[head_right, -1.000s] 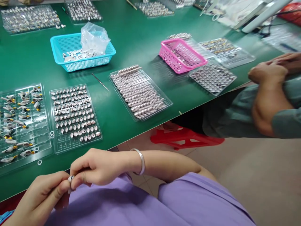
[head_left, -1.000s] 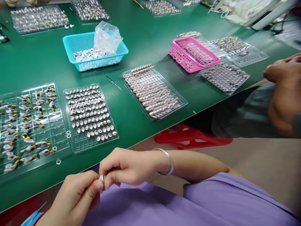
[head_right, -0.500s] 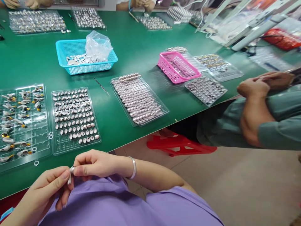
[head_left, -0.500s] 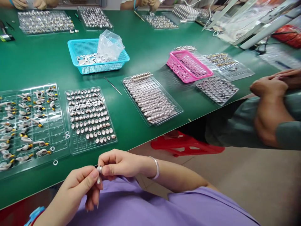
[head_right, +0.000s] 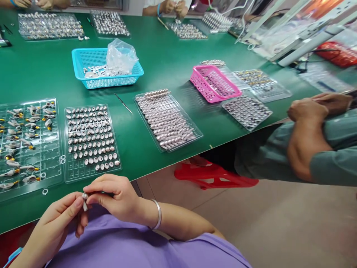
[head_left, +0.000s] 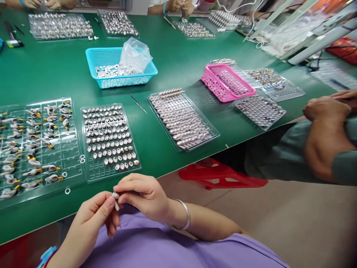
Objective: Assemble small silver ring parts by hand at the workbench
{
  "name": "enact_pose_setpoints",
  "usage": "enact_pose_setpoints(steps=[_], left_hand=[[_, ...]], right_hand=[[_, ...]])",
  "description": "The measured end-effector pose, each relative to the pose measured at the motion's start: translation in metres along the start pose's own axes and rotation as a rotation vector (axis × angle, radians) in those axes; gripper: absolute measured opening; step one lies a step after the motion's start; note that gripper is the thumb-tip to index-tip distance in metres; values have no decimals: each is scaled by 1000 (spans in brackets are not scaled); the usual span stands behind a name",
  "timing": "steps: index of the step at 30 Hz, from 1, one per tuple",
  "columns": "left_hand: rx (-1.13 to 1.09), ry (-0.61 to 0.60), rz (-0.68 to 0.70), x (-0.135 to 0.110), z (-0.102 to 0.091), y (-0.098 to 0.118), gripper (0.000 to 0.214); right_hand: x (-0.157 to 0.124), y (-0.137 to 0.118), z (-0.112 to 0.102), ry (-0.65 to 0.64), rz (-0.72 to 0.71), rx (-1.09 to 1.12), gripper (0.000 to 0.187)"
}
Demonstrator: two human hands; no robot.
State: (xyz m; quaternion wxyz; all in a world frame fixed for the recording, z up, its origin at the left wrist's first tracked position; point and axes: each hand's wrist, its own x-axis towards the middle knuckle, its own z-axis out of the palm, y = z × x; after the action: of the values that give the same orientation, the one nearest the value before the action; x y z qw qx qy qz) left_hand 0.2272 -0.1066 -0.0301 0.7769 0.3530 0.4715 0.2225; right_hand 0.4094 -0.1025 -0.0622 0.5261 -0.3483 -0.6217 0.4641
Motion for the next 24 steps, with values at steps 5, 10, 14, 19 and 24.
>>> enact_pose_setpoints(steps=[5, 10, 14, 19, 24], left_hand=[[131, 16, 105, -2, 1, 1, 41], [206, 32, 143, -2, 3, 2, 43], [178, 52, 128, -1, 4, 3, 46], [87, 50, 109, 3, 5, 1, 45], [-2, 20, 97, 6, 4, -3, 42]], right_hand=[[-1, -3, 3, 33, -7, 3, 13], [-4, 1, 5, 94, 221, 178, 15], [-7, 4, 7, 150, 495, 333, 17], [-7, 6, 9, 196, 665, 462, 20], [-6, 7, 12, 218, 723, 563, 24]])
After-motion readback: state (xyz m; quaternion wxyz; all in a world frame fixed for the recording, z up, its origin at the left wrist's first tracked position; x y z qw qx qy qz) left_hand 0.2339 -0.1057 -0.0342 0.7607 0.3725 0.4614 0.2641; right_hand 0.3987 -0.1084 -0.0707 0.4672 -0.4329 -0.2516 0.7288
